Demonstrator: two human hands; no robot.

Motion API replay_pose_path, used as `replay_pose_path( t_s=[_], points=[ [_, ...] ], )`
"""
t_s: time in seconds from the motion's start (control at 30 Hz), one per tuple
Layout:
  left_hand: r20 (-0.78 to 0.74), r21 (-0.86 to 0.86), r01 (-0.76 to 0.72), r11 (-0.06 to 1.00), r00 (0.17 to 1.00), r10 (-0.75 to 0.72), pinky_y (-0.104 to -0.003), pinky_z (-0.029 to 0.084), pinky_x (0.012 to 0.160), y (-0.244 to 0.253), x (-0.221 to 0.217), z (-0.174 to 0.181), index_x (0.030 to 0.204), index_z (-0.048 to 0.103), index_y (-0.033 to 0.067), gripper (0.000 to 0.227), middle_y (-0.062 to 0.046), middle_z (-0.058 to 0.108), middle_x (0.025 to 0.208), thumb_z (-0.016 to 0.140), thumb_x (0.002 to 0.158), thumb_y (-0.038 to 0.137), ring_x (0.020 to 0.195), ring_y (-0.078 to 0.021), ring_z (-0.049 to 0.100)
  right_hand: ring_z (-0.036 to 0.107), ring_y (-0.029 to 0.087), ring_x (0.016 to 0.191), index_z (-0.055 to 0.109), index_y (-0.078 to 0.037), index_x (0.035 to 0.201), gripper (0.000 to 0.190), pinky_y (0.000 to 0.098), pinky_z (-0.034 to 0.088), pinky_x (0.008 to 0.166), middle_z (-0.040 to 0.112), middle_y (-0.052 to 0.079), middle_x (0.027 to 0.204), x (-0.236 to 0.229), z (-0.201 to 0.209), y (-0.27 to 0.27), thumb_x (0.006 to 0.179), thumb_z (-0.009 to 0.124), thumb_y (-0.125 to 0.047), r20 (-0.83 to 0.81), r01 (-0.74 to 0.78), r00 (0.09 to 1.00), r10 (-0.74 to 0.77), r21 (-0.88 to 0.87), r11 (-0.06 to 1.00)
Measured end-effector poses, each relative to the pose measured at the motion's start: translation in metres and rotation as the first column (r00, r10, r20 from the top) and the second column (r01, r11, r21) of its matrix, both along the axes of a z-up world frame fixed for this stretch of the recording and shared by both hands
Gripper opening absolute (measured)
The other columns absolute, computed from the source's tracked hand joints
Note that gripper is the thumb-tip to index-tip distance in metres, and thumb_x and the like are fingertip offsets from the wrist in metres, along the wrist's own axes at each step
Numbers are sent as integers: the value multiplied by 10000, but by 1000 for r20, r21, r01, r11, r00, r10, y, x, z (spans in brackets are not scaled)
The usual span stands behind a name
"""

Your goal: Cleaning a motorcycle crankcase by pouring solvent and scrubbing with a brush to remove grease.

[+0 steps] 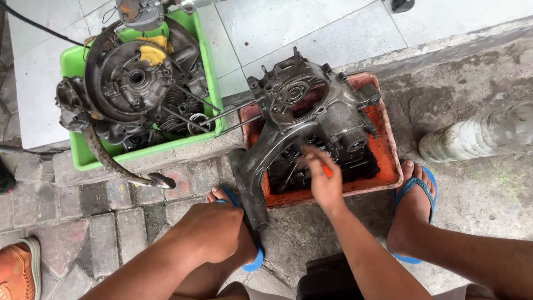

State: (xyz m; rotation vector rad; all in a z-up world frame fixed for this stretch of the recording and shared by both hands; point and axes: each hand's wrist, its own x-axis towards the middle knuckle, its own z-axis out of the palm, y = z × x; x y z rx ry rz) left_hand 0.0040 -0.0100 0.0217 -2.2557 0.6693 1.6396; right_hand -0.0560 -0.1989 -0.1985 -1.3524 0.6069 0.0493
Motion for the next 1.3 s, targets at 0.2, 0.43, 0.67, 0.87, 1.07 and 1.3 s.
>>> replay_pose_path(
  t_s=[0.2, 0.43, 0.67, 0.87, 1.07, 1.3],
  points=[
    [-18, -1, 12, 1000, 1000, -12, -387, 450, 651, 4, -1, -3, 876, 618, 88, 202, -58, 619, 867, 431, 906, 18, 769, -227, 570, 761, 172, 933, 676, -82, 1262, 353, 344, 565, 984, 783, 90, 980, -1, 24, 3, 986, 543, -257, 35, 71, 997, -68, -115, 991],
    [14, -100, 2, 995, 1000, -1, -514, 530, 912, 13, -7, -21, 1227, 582, -98, 445, -381, 564, 1266, 422, 839, 50, 1116, -509, 606, 748, 194, 897, 638, -83, 1330, 398, 346, 646, 799, 750, 69, 1105, 3, 16, -14, 932, 625, -62, 270, -119, 826, 494, -773, 623],
    [10, -88, 33, 996, 999, -32, -509, 573, 821, 14, -8, -27, 1191, 556, -160, 412, -463, 433, 1354, 413, 835, -12, 1061, -504, 623, 676, 169, 582, 649, -62, 1313, 368, 356, 686, 559, 747, 81, 955, 18, 36, -40, 957, 557, -48, 103, -153, 874, 475, -869, 471],
    [-19, -18, -13, 1000, 1000, 13, -454, 545, 726, 5, -6, -13, 1122, 638, -78, 349, -347, 561, 1289, 355, 920, -41, 886, -352, 677, 729, 239, 1087, 683, -148, 1297, 349, 372, 573, 932, 740, 61, 1246, 22, 53, -63, 966, 585, -196, 102, -214, 895, 435, -758, 616],
    [-34, -9, -24, 1000, 999, 24, -408, 466, 710, 0, -5, -4, 997, 649, 52, 303, -92, 609, 952, 362, 923, -16, 802, -262, 562, 716, 261, 1124, 697, -123, 1253, 345, 383, 565, 905, 757, 85, 1185, 26, 38, -88, 979, 579, -298, 162, -10, 971, 174, -704, 710],
    [-39, -10, -68, 998, 997, 68, -368, 461, 678, -1, -4, -1, 885, 629, 71, 258, -59, 543, 799, 389, 922, -16, 687, -207, 500, 734, 195, 1001, 718, -162, 1190, 299, 334, 557, 832, 761, 39, 1124, 27, 46, -83, 965, 536, -237, 198, -9, 960, 198, -685, 729]
  ],
)
